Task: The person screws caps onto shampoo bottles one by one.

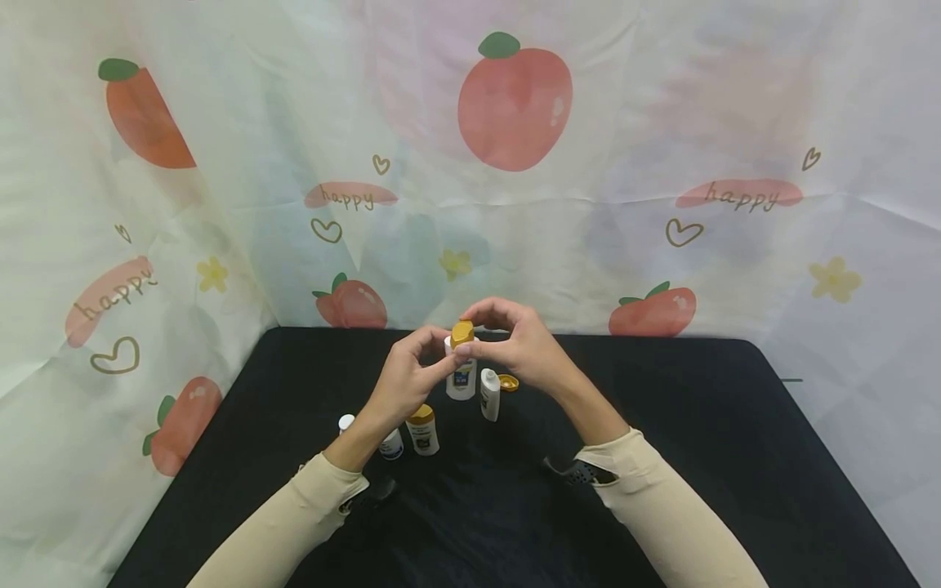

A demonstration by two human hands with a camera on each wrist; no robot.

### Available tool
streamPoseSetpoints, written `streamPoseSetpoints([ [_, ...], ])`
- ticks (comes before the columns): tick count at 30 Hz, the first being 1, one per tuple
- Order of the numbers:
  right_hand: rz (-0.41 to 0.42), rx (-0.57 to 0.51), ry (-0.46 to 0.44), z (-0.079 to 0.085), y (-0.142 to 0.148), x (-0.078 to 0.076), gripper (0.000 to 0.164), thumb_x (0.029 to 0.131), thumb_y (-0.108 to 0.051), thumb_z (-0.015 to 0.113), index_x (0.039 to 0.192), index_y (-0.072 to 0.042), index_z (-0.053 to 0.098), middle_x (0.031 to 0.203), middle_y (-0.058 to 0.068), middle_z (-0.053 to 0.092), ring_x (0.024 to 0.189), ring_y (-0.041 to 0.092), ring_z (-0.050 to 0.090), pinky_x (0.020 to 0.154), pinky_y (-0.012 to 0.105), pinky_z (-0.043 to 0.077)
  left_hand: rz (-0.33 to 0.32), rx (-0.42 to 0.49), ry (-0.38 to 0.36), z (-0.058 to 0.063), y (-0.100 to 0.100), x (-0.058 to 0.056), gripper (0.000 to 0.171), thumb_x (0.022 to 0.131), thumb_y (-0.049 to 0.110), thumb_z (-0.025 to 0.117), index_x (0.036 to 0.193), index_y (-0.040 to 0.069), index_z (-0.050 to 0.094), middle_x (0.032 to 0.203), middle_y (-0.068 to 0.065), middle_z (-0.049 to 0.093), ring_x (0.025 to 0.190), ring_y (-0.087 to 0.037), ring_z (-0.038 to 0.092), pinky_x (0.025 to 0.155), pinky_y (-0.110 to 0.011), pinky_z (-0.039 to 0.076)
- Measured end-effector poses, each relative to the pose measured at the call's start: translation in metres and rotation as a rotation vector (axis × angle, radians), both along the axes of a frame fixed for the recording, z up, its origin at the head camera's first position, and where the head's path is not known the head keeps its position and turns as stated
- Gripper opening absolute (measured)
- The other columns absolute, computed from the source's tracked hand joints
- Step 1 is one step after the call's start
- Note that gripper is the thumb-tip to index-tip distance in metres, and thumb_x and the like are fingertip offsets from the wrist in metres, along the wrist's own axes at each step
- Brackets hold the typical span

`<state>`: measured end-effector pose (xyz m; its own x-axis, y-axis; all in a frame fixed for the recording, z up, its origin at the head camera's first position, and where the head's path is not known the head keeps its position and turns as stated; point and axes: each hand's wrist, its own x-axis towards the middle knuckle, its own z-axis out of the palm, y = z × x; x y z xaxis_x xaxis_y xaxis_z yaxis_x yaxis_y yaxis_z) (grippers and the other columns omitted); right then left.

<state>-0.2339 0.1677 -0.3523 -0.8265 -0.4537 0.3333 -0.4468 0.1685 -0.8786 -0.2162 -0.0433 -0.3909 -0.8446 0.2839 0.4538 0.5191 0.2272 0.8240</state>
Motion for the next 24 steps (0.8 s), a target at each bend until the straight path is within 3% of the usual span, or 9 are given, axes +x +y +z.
streamPoseSetpoints([
  [7,-0.031,0.013,0.032,-0.0010,-0.0026,0.0017,0.031,0.088,-0.012,0.081,0.115,-0.011,0.067,0.112,0.006,0.066,0.114,0.021,0.063,0.098,0.042,0.052,-0.001,0.017,0.006,-0.0008,0.0001,-0.0005,0.017,0.094,0.020,0.075,0.108,0.011,0.070,0.098,-0.001,0.069,0.091,-0.013,0.065,0.078,-0.029,0.054],
  [17,-0.095,0.027,0.099,-0.0039,-0.0084,0.0031,0.030,0.087,-0.014,0.083,0.111,-0.012,0.065,0.112,0.003,0.066,0.113,0.020,0.061,0.101,0.046,0.048,0.014,0.044,0.028,-0.0031,0.0006,-0.0024,0.016,0.093,0.018,0.076,0.106,0.010,0.071,0.097,-0.004,0.071,0.089,-0.017,0.065,0.071,-0.027,0.054],
  [24,-0.043,0.018,0.056,-0.0011,-0.0031,0.0036,0.034,0.091,-0.012,0.078,0.124,-0.013,0.067,0.122,0.003,0.065,0.124,0.020,0.059,0.108,0.049,0.044,0.010,0.051,0.024,-0.0003,-0.0015,-0.0009,0.020,0.093,0.022,0.076,0.110,0.013,0.069,0.096,-0.002,0.069,0.091,-0.013,0.066,0.070,-0.034,0.059],
])
